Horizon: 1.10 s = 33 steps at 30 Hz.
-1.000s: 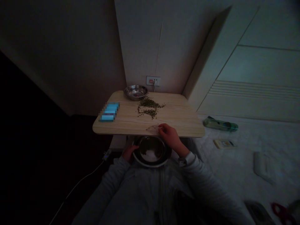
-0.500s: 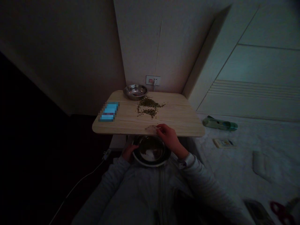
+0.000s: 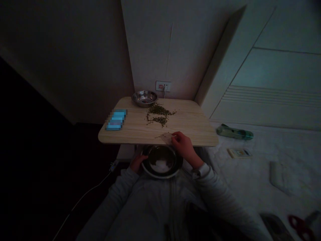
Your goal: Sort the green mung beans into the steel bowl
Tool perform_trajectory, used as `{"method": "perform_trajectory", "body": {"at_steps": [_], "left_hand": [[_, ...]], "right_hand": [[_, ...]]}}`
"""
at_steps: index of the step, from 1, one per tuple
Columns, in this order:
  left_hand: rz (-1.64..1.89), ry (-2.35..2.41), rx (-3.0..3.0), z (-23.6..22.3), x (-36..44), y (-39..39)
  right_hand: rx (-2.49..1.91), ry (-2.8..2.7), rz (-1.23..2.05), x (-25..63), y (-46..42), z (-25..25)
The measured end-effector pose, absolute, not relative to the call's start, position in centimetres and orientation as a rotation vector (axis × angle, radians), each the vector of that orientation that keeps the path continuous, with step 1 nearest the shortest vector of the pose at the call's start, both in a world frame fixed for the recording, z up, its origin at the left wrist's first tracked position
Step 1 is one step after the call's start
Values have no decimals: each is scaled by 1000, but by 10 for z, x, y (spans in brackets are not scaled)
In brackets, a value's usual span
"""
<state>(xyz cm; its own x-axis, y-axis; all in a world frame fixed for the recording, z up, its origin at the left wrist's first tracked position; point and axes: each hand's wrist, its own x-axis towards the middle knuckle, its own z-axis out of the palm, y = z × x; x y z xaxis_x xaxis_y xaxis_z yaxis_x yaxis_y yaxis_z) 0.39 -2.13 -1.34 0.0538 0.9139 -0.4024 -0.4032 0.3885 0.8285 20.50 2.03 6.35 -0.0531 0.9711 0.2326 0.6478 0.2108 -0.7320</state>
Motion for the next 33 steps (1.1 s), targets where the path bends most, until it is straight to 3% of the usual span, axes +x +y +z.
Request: {"method": "perform_trajectory", "body": {"at_steps": [13,33], "left_hand": [[1095,1112,707,-40,-7,-19],[1098,1060,587,-23,0,-22]], "right_hand": [[-1498,-1878,577,208,32,66],[-1464,-1957,554,202,34,75]]}}
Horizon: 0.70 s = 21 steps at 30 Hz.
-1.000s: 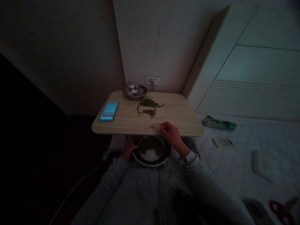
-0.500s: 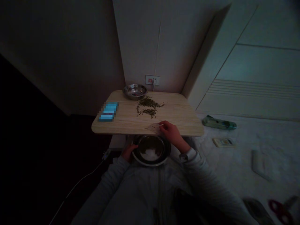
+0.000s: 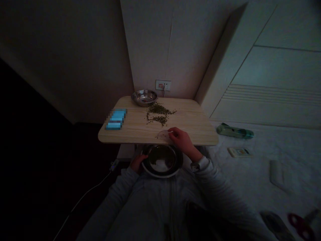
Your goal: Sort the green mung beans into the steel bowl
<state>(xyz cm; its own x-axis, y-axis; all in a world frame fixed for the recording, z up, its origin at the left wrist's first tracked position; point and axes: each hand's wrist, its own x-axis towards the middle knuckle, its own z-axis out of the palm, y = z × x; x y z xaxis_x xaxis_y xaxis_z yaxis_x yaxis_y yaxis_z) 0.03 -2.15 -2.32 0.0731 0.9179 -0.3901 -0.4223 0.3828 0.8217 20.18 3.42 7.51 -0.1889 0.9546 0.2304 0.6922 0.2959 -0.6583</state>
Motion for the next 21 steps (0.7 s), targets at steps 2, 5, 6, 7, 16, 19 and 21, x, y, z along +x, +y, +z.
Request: {"method": "perform_trajectory", "body": {"at_steps": [2,5,6,7,16,19,21], "left_hand": [[1100,1069,600,-23,0,-21],[1098,1089,591,-24,1,-20],[1100,1092,585,-23,1,-20],[1101,1094,577,-23,2,-20],[1111,1117,619,-22,-1,-21],[1063,1113,625,-25,-3,-20],[1060,1099,607,-27,-3,-20]], "right_hand": [[-1468,-1966,549,201,35,75],[-1472,-1982,527,200,36,76],[-1474,-1988,522,200,36,76],[-1476,-1993,521,200,37,76],[-1465,-2014,536,202,36,76],[-1475,-1999,527,202,37,75],[-1476,-2000,529,202,39,75]]}}
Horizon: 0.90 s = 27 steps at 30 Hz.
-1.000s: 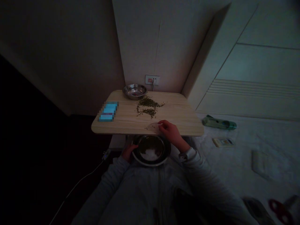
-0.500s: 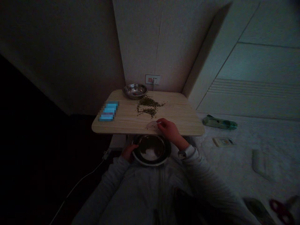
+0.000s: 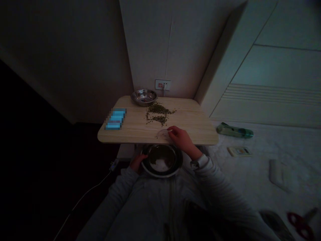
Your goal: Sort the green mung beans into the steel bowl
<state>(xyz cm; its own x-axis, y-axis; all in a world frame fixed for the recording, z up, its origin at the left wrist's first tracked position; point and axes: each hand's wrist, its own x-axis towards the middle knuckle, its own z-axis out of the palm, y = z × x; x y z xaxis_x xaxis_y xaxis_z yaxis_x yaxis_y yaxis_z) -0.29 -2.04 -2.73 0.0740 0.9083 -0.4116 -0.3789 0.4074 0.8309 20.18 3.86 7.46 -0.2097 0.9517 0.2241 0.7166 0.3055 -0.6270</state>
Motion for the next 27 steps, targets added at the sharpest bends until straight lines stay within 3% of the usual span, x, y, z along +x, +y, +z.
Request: {"method": "perform_trajectory", "body": {"at_steps": [27], "left_hand": [[1041,1076,556,-21,1,-22]], "right_hand": [[-1409,-2076,552,197,38,75]]}}
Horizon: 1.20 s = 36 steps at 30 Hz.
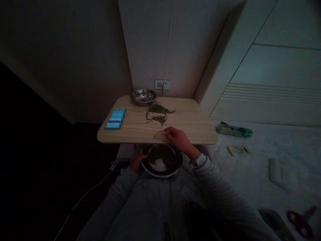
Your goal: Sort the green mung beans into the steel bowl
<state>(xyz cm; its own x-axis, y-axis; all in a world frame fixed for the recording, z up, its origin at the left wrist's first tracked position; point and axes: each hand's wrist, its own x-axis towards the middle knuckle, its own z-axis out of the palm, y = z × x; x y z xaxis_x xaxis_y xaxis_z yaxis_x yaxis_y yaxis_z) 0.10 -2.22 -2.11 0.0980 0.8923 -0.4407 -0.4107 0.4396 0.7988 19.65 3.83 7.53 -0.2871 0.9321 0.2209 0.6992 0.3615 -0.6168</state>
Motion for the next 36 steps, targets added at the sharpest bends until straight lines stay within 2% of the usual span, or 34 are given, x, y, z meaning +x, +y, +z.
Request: {"method": "perform_trajectory", "body": {"at_steps": [28,36], "left_hand": [[1114,1089,586,-18,2,-20],[1106,1095,607,-17,1,-21]], "right_hand": [[-1293,-2112,703,194,41,71],[-1412,-1992,577,200,44,73]]}}
